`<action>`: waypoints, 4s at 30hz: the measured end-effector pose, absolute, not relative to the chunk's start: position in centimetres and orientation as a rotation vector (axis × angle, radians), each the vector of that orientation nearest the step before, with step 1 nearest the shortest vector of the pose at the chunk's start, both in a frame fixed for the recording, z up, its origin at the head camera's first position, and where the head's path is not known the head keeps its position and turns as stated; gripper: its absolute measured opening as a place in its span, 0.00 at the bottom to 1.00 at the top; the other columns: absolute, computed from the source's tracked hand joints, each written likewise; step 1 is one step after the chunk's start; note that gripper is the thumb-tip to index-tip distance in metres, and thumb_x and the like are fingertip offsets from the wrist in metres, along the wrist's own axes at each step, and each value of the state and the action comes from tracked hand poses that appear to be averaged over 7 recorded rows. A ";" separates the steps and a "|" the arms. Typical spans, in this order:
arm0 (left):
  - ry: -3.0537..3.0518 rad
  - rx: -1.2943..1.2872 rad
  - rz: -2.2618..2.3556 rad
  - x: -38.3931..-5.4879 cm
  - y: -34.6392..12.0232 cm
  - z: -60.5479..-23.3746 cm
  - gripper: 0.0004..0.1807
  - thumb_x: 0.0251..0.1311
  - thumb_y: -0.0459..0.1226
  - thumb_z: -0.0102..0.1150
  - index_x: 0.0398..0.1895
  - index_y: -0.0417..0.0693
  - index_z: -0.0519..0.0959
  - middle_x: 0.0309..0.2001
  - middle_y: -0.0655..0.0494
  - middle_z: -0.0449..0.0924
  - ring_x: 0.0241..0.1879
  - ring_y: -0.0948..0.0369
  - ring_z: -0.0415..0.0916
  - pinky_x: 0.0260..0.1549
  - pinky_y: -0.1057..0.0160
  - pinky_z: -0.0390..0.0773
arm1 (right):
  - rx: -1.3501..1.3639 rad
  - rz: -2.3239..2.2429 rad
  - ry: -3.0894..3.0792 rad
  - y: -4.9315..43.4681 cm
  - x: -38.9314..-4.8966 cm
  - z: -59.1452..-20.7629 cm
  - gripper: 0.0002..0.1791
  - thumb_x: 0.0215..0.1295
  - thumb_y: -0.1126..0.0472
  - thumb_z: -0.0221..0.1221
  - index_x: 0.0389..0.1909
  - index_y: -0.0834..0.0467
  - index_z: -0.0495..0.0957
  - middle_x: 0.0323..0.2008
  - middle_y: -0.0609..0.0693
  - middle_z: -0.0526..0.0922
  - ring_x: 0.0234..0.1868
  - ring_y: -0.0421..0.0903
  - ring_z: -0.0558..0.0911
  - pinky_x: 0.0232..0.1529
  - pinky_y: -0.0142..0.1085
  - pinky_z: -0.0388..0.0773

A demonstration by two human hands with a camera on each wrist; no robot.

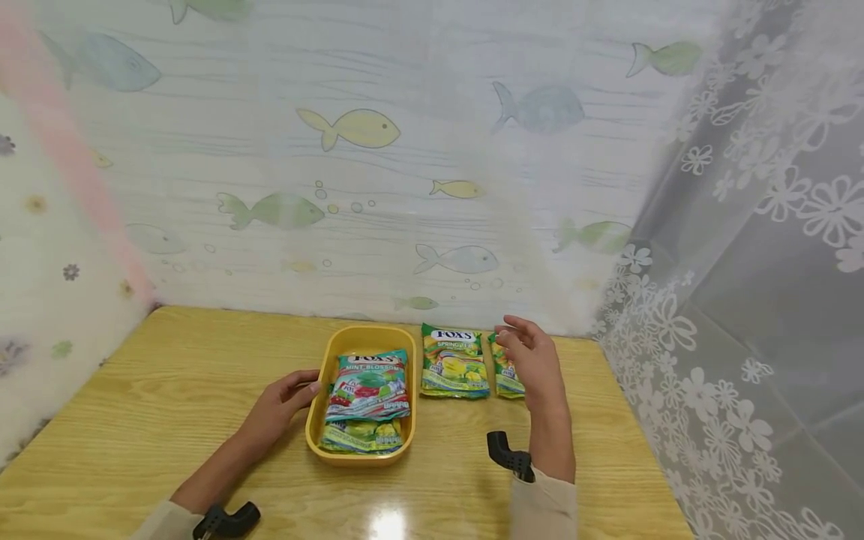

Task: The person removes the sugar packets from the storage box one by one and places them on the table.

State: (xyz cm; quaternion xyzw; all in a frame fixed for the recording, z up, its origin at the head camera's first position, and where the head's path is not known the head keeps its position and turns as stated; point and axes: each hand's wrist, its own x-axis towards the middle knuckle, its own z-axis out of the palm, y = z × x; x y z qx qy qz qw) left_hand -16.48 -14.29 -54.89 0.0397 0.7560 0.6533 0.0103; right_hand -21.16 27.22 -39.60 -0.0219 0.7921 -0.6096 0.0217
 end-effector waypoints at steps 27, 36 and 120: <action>2.339 0.138 2.055 -16.5 -14.3 -54.8 0.27 0.79 0.46 0.58 0.72 0.38 0.74 0.68 0.39 0.78 0.67 0.47 0.77 0.59 0.64 0.81 | -0.318 -1.817 2.413 23.1 -20.5 -38.3 0.27 0.85 0.58 0.52 0.79 0.61 0.65 0.70 0.65 0.74 0.70 0.61 0.75 0.73 0.57 0.69; 2.379 0.142 2.040 -17.1 -14.6 -55.1 0.27 0.79 0.47 0.59 0.71 0.40 0.75 0.67 0.42 0.79 0.67 0.49 0.78 0.59 0.66 0.80 | -0.451 -1.775 2.380 21.4 -20.2 -37.9 0.27 0.85 0.60 0.52 0.78 0.61 0.66 0.69 0.65 0.75 0.70 0.62 0.77 0.67 0.46 0.77; 2.372 0.097 2.054 -14.4 -13.2 -55.9 0.26 0.79 0.47 0.60 0.71 0.41 0.75 0.66 0.43 0.80 0.67 0.49 0.78 0.57 0.68 0.81 | -0.321 -1.332 2.449 10.7 -17.3 -45.8 0.38 0.82 0.47 0.55 0.80 0.67 0.58 0.74 0.71 0.67 0.73 0.70 0.69 0.67 0.66 0.71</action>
